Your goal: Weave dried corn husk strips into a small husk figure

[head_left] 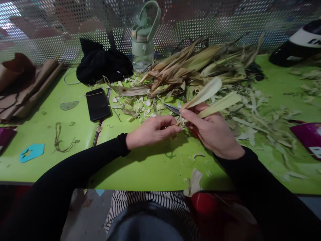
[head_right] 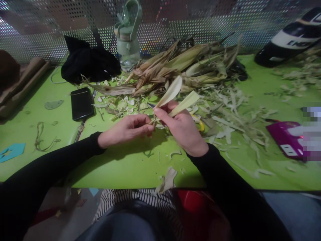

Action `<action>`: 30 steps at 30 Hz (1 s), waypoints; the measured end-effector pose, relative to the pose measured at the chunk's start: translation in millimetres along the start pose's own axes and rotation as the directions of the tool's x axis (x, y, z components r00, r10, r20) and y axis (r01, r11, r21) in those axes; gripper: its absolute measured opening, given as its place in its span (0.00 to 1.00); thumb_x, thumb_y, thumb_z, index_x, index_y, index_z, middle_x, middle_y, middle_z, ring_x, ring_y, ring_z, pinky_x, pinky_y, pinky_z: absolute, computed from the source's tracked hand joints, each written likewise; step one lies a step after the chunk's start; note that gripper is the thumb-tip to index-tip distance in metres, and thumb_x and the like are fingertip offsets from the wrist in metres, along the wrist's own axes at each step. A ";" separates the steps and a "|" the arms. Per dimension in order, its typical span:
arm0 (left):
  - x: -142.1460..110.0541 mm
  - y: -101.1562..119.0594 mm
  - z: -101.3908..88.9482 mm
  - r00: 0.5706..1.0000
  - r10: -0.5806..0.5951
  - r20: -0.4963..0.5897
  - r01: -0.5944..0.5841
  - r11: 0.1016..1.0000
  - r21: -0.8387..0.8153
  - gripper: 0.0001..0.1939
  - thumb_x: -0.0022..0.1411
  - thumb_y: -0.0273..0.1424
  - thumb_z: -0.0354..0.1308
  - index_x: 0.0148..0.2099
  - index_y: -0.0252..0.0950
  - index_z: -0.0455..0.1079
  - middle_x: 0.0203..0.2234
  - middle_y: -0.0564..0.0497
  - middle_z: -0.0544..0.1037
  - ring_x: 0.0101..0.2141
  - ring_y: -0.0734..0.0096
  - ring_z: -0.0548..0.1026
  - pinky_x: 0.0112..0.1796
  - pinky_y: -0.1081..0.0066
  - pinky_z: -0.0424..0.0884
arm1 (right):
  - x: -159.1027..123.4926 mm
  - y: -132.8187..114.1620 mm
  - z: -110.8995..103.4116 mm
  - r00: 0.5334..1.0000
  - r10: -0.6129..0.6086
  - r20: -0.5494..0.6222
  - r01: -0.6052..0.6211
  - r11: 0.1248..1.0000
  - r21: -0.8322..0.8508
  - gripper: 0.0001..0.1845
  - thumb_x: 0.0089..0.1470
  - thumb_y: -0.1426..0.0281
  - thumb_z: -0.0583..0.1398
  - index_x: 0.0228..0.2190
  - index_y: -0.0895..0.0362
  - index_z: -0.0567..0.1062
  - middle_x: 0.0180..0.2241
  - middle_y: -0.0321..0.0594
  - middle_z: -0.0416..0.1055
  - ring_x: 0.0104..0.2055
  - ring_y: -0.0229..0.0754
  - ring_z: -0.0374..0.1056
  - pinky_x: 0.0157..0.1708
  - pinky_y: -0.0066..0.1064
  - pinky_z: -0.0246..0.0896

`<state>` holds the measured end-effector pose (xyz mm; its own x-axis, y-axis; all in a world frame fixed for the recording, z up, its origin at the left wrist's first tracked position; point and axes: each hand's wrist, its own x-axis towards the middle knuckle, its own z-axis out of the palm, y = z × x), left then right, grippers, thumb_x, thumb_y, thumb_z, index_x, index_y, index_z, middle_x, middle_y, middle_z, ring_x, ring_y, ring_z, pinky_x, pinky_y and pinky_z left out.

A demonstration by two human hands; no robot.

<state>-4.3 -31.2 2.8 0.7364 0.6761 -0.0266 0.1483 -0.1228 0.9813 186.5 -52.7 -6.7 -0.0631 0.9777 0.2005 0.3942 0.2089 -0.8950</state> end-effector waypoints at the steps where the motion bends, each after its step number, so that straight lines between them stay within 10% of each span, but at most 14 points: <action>1: -0.3 0.0 0.1 1.000 -0.026 -0.014 0.025 0.999 -0.025 0.14 0.67 0.39 0.55 0.36 0.33 0.65 0.27 0.53 0.72 0.27 0.77 0.68 0.31 0.73 0.65 | 0.4 -2.9 -0.9 1.000 0.019 0.021 -0.019 1.000 0.008 0.15 0.59 0.51 0.60 0.35 0.50 0.74 0.32 0.38 0.73 0.35 0.44 0.70 0.34 0.36 0.66; 6: 1.5 0.3 2.1 0.993 -0.101 -0.054 0.082 0.957 -0.279 0.09 0.69 0.32 0.55 0.47 0.34 0.62 0.29 0.53 0.75 0.28 0.78 0.72 0.33 0.74 0.70 | 0.6 -15.6 0.0 0.991 0.072 0.108 -0.080 0.994 0.072 0.15 0.57 0.54 0.63 0.33 0.53 0.75 0.29 0.35 0.72 0.30 0.40 0.69 0.30 0.33 0.65; 13: 6.7 2.9 0.2 0.952 -0.298 -0.067 0.219 0.819 -0.530 0.08 0.71 0.26 0.52 0.36 0.32 0.67 0.28 0.52 0.78 0.27 0.83 0.74 0.38 0.76 0.74 | 3.4 -6.4 0.6 0.990 0.134 0.043 -0.140 0.961 0.237 0.18 0.51 0.52 0.67 0.38 0.52 0.77 0.28 0.34 0.72 0.26 0.37 0.65 0.25 0.31 0.61; 30: 9.6 -6.8 -6.7 0.925 -0.331 -0.187 0.154 0.776 -0.612 0.04 0.66 0.28 0.60 0.38 0.33 0.69 0.26 0.56 0.77 0.26 0.80 0.75 0.37 0.72 0.73 | 2.3 -8.5 2.3 0.999 -0.045 0.021 0.050 0.950 -0.309 0.16 0.52 0.55 0.67 0.34 0.53 0.77 0.30 0.40 0.76 0.29 0.42 0.69 0.27 0.34 0.61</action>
<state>-2.7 -18.9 -2.9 0.5085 0.8020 -0.3135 -0.1757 0.4531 0.8740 181.0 -52.2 0.5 -0.1002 0.9674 0.2325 0.6544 0.2401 -0.7170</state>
